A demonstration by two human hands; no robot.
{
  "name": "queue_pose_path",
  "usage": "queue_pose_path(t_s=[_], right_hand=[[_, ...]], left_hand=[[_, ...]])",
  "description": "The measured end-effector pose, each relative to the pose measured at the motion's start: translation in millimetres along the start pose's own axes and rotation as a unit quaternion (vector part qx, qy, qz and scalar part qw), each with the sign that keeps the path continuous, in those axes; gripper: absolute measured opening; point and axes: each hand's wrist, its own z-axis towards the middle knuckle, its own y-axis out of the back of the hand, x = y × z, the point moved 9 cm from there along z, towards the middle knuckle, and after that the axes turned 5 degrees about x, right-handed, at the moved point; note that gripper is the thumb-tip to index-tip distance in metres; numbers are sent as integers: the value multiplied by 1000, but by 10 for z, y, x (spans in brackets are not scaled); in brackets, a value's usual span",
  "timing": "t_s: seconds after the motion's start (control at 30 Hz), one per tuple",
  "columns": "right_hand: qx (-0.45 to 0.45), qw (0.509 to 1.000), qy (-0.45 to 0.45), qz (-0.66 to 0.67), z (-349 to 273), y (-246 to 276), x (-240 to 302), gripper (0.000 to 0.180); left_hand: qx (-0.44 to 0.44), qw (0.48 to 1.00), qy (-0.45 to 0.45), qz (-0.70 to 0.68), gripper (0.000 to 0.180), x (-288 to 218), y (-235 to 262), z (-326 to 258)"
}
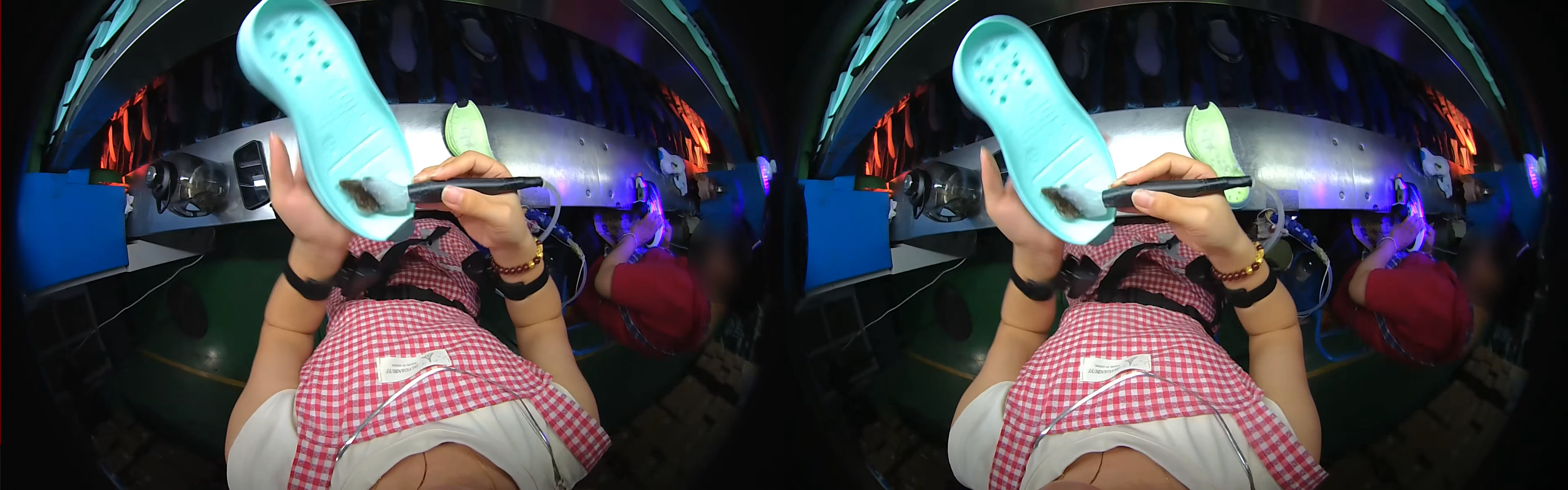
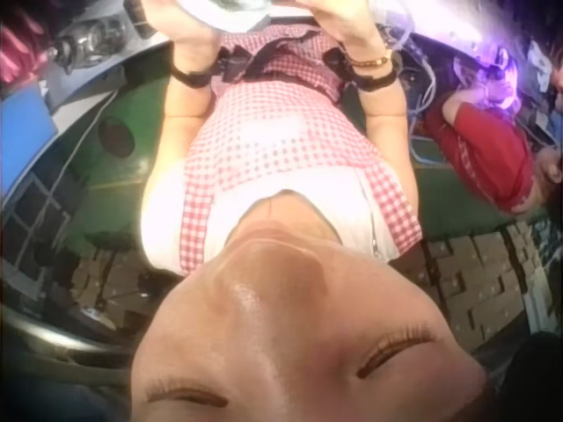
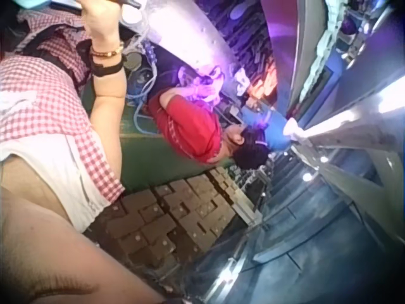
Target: The person picks up a shoe sole from a conveyor belt, applies a liquid to its surface with a brush, and places it back onto the belt, repeating the process for multiple soles.
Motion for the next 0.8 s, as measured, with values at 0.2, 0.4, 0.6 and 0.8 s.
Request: queue_pose_path(t_s=[0.2, 0.4, 0.6, 0.8], right_hand=[[8, 977, -4, -213, -66, -194, 117, 16], [143, 917, 87, -363, 12, -477, 281, 18], [159, 892, 50, -420, 90, -440, 401, 19], [179, 866, 97, -458, -51, -612, 444, 17]], left_hand=[[139, 974, 76, -164, 63, 210, -155, -95], [161, 968, 71, -179, 62, 176, -208, -33], [167, 980, 64, -88, 59, 110, -172, 24], [166, 975, 85, -124, 57, 58, -200, 85]])
